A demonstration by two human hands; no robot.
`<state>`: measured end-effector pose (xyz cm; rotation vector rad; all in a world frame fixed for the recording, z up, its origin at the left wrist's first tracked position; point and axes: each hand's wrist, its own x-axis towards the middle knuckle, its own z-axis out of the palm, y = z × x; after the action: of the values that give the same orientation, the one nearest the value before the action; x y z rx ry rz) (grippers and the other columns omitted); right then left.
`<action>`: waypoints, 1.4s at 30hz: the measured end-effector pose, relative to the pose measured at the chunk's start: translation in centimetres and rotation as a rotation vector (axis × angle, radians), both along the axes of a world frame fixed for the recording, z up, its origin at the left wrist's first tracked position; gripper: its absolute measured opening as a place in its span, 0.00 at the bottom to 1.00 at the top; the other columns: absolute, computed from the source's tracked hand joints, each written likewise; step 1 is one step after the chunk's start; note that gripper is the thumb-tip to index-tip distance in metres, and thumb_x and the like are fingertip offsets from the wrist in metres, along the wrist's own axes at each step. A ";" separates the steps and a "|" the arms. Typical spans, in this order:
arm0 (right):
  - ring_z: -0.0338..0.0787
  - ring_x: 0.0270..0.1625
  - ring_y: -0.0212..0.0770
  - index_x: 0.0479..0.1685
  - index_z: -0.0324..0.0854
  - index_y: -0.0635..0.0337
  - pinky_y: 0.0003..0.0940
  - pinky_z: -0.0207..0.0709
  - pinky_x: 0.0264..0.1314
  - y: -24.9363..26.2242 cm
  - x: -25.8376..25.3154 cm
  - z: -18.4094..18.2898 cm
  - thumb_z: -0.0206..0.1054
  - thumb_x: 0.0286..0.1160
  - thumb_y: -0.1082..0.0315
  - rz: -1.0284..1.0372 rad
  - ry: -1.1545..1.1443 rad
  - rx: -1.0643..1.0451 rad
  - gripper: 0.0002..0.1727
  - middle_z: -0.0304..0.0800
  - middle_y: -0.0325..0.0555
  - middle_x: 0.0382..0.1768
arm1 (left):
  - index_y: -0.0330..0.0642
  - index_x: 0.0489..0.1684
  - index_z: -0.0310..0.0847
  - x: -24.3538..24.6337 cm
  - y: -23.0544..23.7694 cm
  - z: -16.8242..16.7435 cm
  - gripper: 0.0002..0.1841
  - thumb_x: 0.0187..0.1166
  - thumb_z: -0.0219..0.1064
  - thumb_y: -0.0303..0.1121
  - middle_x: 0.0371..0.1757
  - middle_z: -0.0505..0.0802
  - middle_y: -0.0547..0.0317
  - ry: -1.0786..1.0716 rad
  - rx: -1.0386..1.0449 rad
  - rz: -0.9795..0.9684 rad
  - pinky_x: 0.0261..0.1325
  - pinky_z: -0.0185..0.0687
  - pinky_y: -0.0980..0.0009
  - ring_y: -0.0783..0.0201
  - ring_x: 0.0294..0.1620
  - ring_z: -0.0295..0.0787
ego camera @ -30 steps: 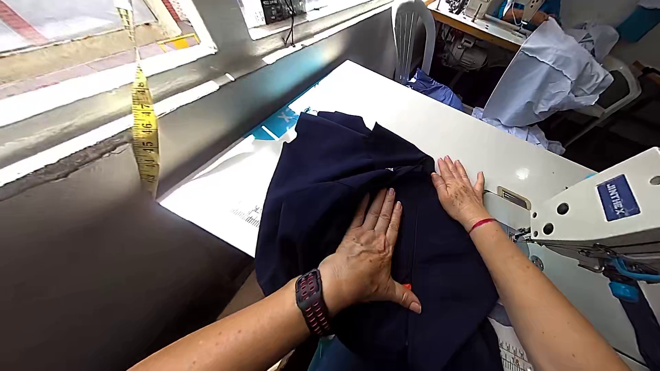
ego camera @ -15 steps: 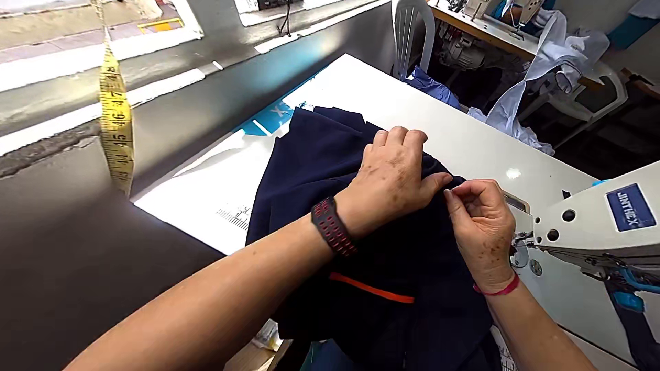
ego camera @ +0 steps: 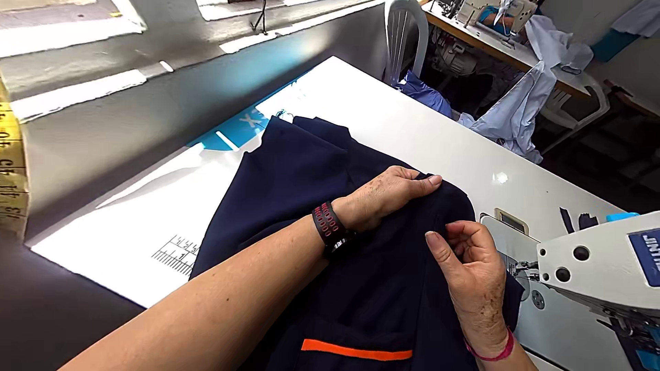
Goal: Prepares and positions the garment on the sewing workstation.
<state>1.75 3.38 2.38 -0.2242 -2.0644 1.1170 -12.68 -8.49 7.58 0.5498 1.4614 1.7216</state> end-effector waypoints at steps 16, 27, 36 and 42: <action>0.82 0.31 0.15 0.50 0.78 0.51 0.09 0.76 0.32 1.0 1.0 4.6 0.68 0.69 0.65 0.055 0.004 0.186 0.12 0.85 0.25 0.31 | 0.39 0.18 0.81 0.9 -0.5 1.0 0.21 0.89 0.60 0.35 0.16 0.87 0.59 0.029 0.001 0.016 0.20 0.76 0.79 0.74 0.17 0.83; 0.78 0.28 0.17 0.17 0.76 0.46 0.09 0.71 0.28 2.2 0.3 4.6 0.80 0.63 0.57 0.127 0.008 0.343 0.17 0.79 0.27 0.25 | 0.39 0.22 0.80 0.9 -0.2 0.8 0.19 0.89 0.61 0.36 0.18 0.87 0.59 -0.049 -0.010 0.005 0.23 0.78 0.79 0.74 0.19 0.84; 0.83 0.27 0.20 0.42 0.90 0.51 0.12 0.79 0.30 3.6 -1.8 6.1 0.71 0.76 0.68 0.096 0.060 0.079 0.03 0.87 0.26 0.31 | 0.39 0.22 0.82 1.0 -0.8 1.3 0.20 0.90 0.58 0.35 0.17 0.86 0.62 0.015 0.074 -0.035 0.19 0.74 0.81 0.77 0.16 0.81; 0.82 0.22 0.22 0.36 0.89 0.44 0.13 0.77 0.24 2.8 -0.9 6.4 0.82 0.55 0.65 0.252 -0.182 0.021 0.10 0.87 0.28 0.24 | 0.40 0.22 0.81 0.6 -0.6 0.8 0.21 0.91 0.58 0.37 0.18 0.87 0.61 0.021 0.032 -0.074 0.22 0.77 0.79 0.75 0.19 0.83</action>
<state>0.88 6.14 8.80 -0.0570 -2.3134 1.2635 -12.05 -9.11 8.41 0.6331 1.4125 1.6882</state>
